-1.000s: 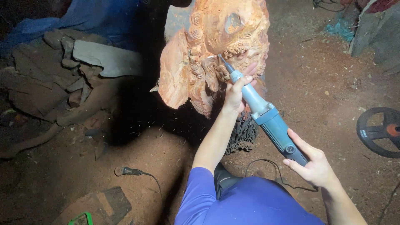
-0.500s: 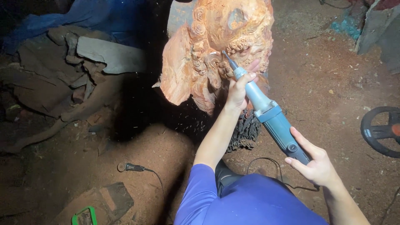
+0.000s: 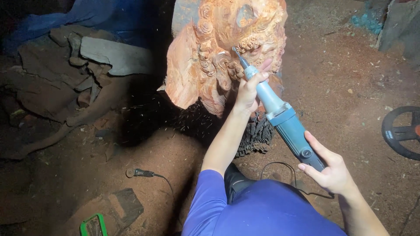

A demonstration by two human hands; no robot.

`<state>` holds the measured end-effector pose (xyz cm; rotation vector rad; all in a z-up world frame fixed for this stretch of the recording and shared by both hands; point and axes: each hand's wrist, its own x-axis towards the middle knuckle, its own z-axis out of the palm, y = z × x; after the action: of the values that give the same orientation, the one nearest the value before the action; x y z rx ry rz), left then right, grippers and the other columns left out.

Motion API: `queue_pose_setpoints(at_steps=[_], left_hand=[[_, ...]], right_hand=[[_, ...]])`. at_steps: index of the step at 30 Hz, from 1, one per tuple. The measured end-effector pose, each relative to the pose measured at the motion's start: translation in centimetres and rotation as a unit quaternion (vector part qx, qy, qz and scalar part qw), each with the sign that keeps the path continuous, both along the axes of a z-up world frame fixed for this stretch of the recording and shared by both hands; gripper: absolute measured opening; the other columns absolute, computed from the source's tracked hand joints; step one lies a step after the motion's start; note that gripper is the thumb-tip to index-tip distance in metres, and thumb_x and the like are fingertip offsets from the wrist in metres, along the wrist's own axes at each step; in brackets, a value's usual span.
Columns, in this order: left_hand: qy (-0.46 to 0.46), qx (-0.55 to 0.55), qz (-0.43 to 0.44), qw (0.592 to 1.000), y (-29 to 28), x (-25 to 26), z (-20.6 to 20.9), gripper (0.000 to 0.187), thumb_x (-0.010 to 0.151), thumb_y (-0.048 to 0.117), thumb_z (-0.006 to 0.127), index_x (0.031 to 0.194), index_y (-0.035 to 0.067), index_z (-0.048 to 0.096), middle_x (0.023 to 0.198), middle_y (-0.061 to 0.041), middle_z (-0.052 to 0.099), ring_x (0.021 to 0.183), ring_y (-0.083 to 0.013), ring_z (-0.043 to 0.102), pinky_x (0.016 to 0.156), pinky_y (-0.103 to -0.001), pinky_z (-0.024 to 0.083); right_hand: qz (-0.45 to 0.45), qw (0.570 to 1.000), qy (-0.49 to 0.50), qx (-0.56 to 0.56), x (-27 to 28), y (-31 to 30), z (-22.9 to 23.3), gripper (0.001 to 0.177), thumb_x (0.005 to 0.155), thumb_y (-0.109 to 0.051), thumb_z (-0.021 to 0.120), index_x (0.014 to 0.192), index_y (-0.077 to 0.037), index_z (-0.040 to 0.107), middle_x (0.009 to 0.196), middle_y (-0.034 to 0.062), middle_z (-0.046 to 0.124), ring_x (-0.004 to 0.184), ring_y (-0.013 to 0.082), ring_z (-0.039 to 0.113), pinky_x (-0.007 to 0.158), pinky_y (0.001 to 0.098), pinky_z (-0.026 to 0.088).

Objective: Carving intricate details into a large wooden sculpture using a power rotary tool.

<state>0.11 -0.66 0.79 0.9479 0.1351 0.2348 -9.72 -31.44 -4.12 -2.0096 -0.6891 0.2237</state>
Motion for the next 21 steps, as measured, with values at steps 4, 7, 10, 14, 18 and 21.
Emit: queue_pose_setpoints(at_steps=[4,7,10,14,18,21], left_hand=[[0.018,-0.004,0.003,1.000,-0.2,0.1,0.8,0.064,0.079,0.018,0.070,0.140,0.002,0.060,0.154,-0.021,0.053,0.139,-0.0325,0.052,0.109,-0.033,0.043],[0.048,0.016,0.015,0.999,-0.5,0.0,2.2,0.063,0.076,0.018,0.070,0.135,-0.003,0.062,0.152,-0.022,0.055,0.144,-0.0313,0.049,0.106,-0.037,0.047],[0.085,0.044,0.019,0.995,-0.8,0.2,3.1,0.069,0.072,0.021,0.074,0.136,-0.002,0.062,0.140,-0.016,0.063,0.085,-0.0164,0.062,0.066,-0.032,0.053],[0.091,0.063,0.020,0.994,-1.2,0.5,3.3,0.072,0.070,0.021,0.076,0.136,-0.004,0.060,0.095,-0.011,0.065,0.069,-0.0145,0.060,0.058,-0.031,0.052],[0.079,0.058,0.021,0.995,-0.7,0.4,2.8,0.068,0.072,0.020,0.074,0.135,-0.004,0.062,0.137,-0.014,0.064,0.084,-0.0161,0.062,0.061,-0.033,0.055],[-0.003,0.053,0.035,0.998,-1.3,-1.1,2.8,0.066,0.081,0.023,0.081,0.133,-0.010,0.059,0.148,-0.029,0.052,0.145,-0.0420,0.042,0.116,-0.059,0.034]], right_hand=[[0.005,1.000,-0.003,0.021,-0.5,0.5,-0.8,0.094,0.071,-0.019,0.083,0.156,-0.012,0.044,0.154,0.0088,0.055,0.120,0.0114,0.061,0.109,0.0273,0.043],[-0.022,0.999,0.039,0.022,-1.6,1.1,-1.0,0.096,0.071,-0.019,0.083,0.158,-0.015,0.043,0.148,0.0037,0.061,0.083,0.0079,0.063,0.090,0.0235,0.049],[-0.060,0.994,0.093,0.016,-2.5,1.6,-1.1,0.099,0.072,-0.021,0.080,0.162,-0.021,0.039,0.067,0.0021,0.076,0.059,0.0093,0.069,0.078,0.0217,0.055],[-0.078,0.994,0.067,0.047,-3.0,1.6,-2.8,0.100,0.071,-0.022,0.081,0.162,-0.017,0.039,0.124,0.0047,0.064,0.102,0.0106,0.055,0.099,0.0242,0.042],[-0.044,0.995,0.082,0.040,-2.4,1.5,-1.0,0.099,0.074,-0.020,0.080,0.163,-0.020,0.037,0.068,-0.0023,0.073,0.059,0.0065,0.062,0.074,0.0210,0.054],[-0.044,0.990,0.026,0.129,-1.7,1.6,-1.9,0.095,0.064,-0.006,0.087,0.152,-0.011,0.054,0.136,0.0205,0.067,0.125,0.0303,0.060,0.100,0.0443,0.050]])
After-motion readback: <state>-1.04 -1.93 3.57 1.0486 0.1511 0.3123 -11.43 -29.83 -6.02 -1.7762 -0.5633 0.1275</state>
